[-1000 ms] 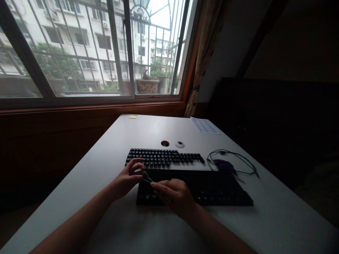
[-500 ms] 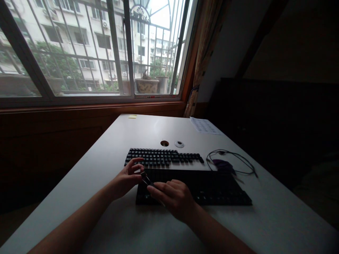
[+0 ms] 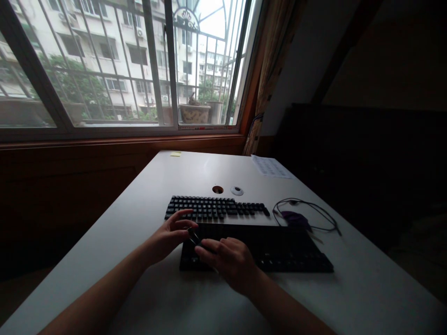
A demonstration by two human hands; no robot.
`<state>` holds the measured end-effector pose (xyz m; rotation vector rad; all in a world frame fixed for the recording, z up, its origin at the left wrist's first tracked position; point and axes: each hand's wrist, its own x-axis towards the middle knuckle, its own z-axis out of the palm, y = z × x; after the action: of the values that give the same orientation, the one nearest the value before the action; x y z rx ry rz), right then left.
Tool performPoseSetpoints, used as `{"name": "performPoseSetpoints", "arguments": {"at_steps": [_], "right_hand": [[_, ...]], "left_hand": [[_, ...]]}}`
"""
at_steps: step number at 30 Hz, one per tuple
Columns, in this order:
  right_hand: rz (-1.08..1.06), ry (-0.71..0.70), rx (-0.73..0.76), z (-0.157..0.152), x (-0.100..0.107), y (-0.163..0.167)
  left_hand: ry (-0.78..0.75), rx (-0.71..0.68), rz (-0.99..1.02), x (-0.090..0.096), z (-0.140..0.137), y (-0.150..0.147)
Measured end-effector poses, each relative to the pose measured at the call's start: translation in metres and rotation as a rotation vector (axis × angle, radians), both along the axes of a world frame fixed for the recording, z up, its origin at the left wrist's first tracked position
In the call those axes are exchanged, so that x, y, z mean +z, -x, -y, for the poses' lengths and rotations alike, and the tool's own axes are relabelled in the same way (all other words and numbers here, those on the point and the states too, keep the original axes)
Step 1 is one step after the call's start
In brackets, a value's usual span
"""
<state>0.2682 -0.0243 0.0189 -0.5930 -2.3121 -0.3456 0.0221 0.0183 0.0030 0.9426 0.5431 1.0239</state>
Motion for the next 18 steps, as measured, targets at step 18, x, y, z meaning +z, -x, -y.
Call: {"name": "performPoseSetpoints", "arguments": {"at_steps": [18], "right_hand": [[-0.028,-0.01,-0.018,-0.0013,-0.002,0.0015]], "left_hand": [[-0.127,0.095,-0.005,-0.0048,0.0013,-0.0041]]}}
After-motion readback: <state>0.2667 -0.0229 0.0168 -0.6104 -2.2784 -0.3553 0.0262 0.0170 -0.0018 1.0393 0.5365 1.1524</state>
